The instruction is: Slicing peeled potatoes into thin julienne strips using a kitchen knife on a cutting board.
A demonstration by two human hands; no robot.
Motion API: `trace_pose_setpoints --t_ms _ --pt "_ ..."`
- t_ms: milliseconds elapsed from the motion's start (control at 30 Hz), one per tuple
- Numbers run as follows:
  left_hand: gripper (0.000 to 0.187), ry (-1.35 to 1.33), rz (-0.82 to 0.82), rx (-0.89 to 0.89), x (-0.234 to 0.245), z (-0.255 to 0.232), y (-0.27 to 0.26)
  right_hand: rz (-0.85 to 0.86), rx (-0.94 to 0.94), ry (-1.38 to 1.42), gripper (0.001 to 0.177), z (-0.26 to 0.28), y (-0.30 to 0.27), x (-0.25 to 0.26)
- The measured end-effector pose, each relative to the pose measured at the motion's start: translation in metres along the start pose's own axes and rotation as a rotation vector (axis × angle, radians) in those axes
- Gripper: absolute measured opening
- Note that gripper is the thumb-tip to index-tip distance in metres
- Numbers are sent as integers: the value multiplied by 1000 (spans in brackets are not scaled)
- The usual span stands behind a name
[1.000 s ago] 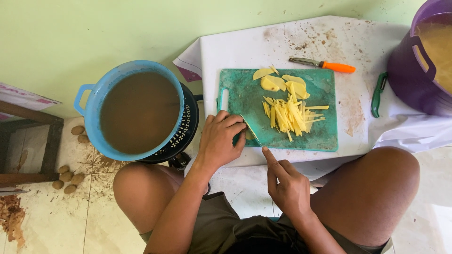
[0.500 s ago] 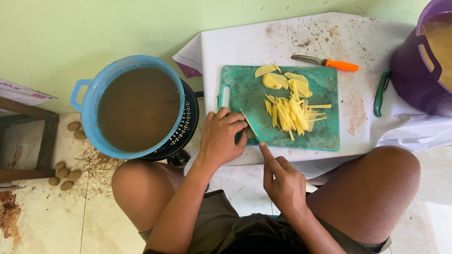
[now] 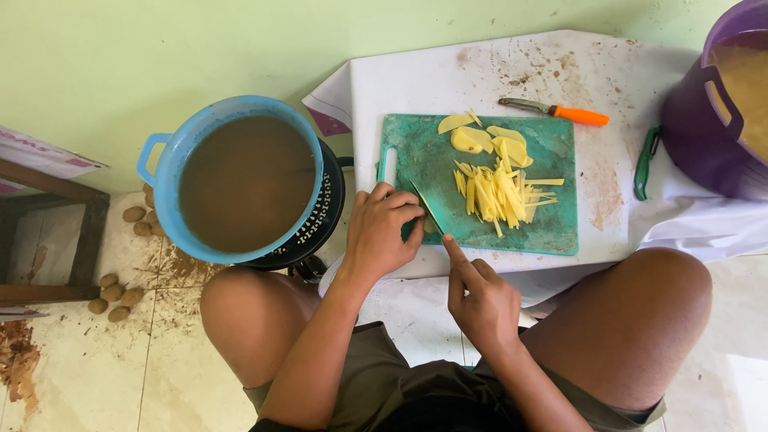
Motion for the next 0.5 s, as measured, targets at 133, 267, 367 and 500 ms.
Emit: trace_pose_setpoints --t_ms 133,267,367,500 --pt "7 16 -31 3 3 -2 -2 95 -10 -53 52 -12 -15 17" --pt "4 14 -40 10 3 0 -3 106 -46 -78 49 -23 -37 33" --pt "5 11 -30 11 3 1 -3 111 -58 -74 52 -29 -46 37" --pt "9 9 -24 6 4 -1 -2 120 -27 -70 49 -19 -34 31"
Point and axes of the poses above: each hand's wrist, its own y-axis towards the middle knuckle, its own x-axis out of the back of the hand, z = x × y, the point moved 3 cm from there along y, towards the middle knuckle, and after that the axes turned 6 degrees about -x, right-handed, at the moved point
